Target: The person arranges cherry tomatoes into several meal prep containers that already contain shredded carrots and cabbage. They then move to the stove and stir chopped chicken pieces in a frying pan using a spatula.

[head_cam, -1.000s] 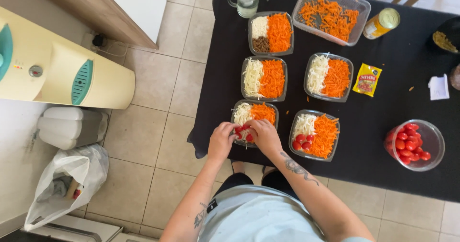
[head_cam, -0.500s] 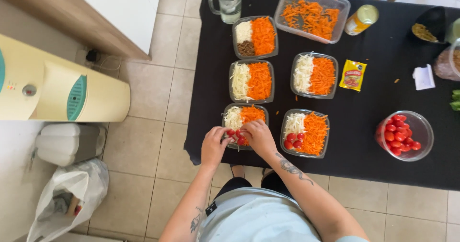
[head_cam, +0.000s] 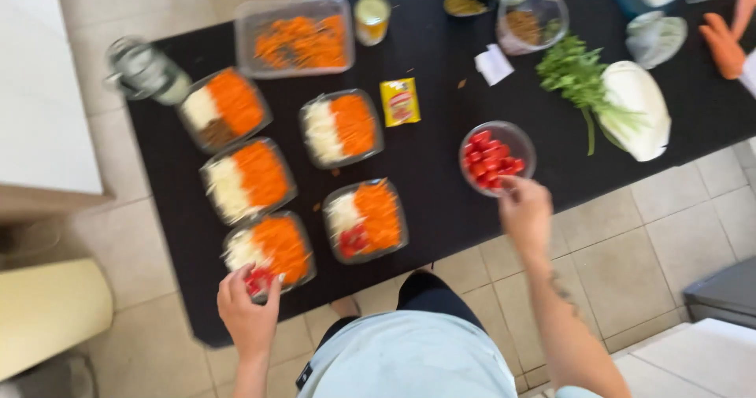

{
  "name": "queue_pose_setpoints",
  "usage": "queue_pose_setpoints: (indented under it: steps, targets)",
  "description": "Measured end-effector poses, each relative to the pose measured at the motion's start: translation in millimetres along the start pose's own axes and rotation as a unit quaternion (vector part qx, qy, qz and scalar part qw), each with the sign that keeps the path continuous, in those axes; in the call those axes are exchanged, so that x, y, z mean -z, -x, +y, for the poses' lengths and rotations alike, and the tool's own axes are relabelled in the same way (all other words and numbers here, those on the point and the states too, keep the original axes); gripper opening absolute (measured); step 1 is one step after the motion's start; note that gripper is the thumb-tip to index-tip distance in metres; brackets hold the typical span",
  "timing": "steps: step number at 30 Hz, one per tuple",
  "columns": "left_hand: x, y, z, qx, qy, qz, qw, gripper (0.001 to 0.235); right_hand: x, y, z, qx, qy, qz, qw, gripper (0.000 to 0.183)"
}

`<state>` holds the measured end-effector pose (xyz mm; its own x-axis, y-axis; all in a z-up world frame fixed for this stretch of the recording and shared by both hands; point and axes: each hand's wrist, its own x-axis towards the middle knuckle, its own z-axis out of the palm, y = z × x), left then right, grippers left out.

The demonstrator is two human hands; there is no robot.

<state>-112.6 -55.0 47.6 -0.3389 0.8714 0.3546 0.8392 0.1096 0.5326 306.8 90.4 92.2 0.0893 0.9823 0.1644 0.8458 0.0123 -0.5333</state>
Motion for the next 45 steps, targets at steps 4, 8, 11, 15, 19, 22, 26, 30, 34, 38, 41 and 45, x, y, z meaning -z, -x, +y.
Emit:
queue_pose_setpoints:
  steps: [4, 8, 11, 15, 19, 22, 26, 30, 34, 38, 41, 45]
  targets:
    - [-42, -35, 94, 0.012, 0.06, -0.042, 0.997, 0.037, 20, -66, 115, 0.16, 0.101, 0.032, 0.981, 0.026]
    - [-117, -63, 185, -0.025, 0.085, -0.081, 0.993, 0.038, -8, -107, 133, 0.233, 0.172, -0.111, 0.951, 0.023]
    - [-178, -78, 240, -0.076, 0.132, -0.117, 0.982, 0.039, -41, -129, 143, 0.305, 0.245, -0.097, 0.915, 0.011]
    - [-241, -72, 286, -0.131, 0.049, -0.176, 0.974, 0.032, -56, -126, 153, 0.278, 0.282, -0.158, 0.905, 0.022]
    - [-291, -78, 305, -0.179, -0.023, -0.271, 0.946, 0.029, -42, -132, 141, 0.298, 0.221, -0.151, 0.916, 0.043]
    - [-307, -85, 309, -0.253, -0.073, -0.313, 0.912, 0.02, -60, -136, 165, 0.352, 0.208, -0.105, 0.907, 0.012]
    - [-320, -88, 302, -0.285, -0.149, -0.335, 0.886, 0.019, -59, -148, 170, 0.37, 0.175, -0.133, 0.902, 0.024]
    - [-330, -80, 293, -0.302, -0.131, -0.29, 0.899, 0.025, -50, -152, 165, 0.371, 0.128, -0.19, 0.9, 0.031]
    - [-315, -90, 294, -0.186, -0.014, -0.195, 0.963, 0.021, -3, -157, 144, 0.191, -0.04, -0.21, 0.958, 0.033]
    - [-275, -107, 316, 0.131, 0.244, -0.305, 0.911, 0.021, -5, -151, 163, -0.233, -0.47, -0.193, 0.829, 0.024]
    - [-284, -105, 314, 0.374, 0.437, -0.303, 0.76, 0.026, -22, -146, 162, -0.22, -0.457, -0.203, 0.838, 0.019]
    - [-288, -101, 312, 0.358, 0.359, -0.307, 0.805, 0.024, -53, -134, 154, 0.183, 0.103, -0.249, 0.946, 0.03]
